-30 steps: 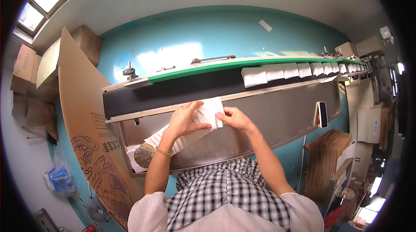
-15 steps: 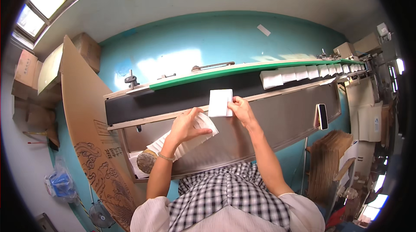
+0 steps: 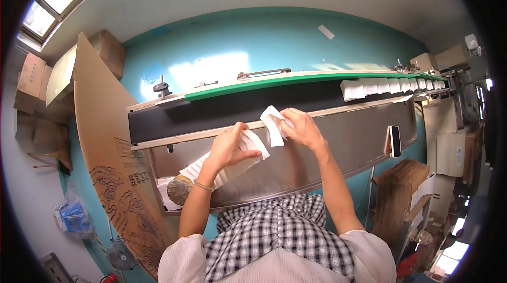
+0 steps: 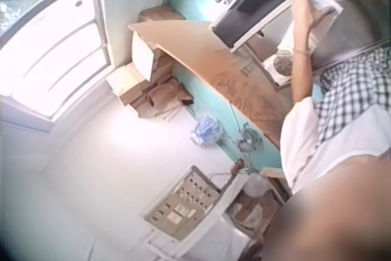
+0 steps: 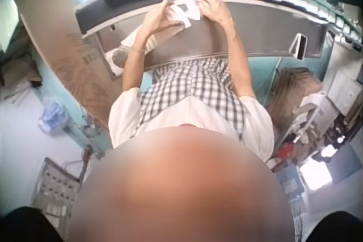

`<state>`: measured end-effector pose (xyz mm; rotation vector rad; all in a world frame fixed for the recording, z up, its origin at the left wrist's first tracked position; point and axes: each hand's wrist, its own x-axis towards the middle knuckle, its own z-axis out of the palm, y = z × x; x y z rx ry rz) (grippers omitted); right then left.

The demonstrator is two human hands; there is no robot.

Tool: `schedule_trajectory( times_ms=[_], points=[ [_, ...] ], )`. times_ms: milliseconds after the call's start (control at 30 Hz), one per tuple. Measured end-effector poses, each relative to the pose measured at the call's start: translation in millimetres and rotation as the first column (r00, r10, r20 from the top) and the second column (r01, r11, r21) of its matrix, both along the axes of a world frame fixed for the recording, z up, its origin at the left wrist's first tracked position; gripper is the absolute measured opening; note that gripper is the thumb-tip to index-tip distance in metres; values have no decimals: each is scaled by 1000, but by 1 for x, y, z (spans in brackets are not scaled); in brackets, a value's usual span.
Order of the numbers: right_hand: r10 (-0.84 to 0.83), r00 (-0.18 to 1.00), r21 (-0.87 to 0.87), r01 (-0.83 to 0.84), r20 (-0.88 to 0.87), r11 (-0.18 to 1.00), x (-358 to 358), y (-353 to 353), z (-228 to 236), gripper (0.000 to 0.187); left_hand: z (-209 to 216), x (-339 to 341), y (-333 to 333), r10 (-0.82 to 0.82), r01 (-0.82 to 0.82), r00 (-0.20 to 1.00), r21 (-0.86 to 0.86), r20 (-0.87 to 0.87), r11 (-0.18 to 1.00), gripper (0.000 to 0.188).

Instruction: Picking up, sorting, and aligning stacks of small white paper cards on a workspace and conveyor belt.

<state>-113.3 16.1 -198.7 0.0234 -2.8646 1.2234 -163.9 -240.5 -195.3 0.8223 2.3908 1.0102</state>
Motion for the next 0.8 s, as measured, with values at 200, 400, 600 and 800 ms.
schedule_trajectory(
  times_ms=[200,400,600,800],
  points=[
    [147,989,117,-142,-35,983,1,-25,0,18,-10,1,-2,8,-7,1000,55,-20,998,81],
    [1,965,-445,121,264,887,32,-54,-24,28,-7,4,-3,14,-11,997,39,-73,999,81],
    [-10,847,-612,392,531,687,36,-15,-53,21,5,2,3,-11,11,1000,-38,6,999,76],
    [-280,819,-738,573,501,355,11,-18,-70,26,0,1,2,-12,11,1000,-26,-25,1000,75]
  ],
)
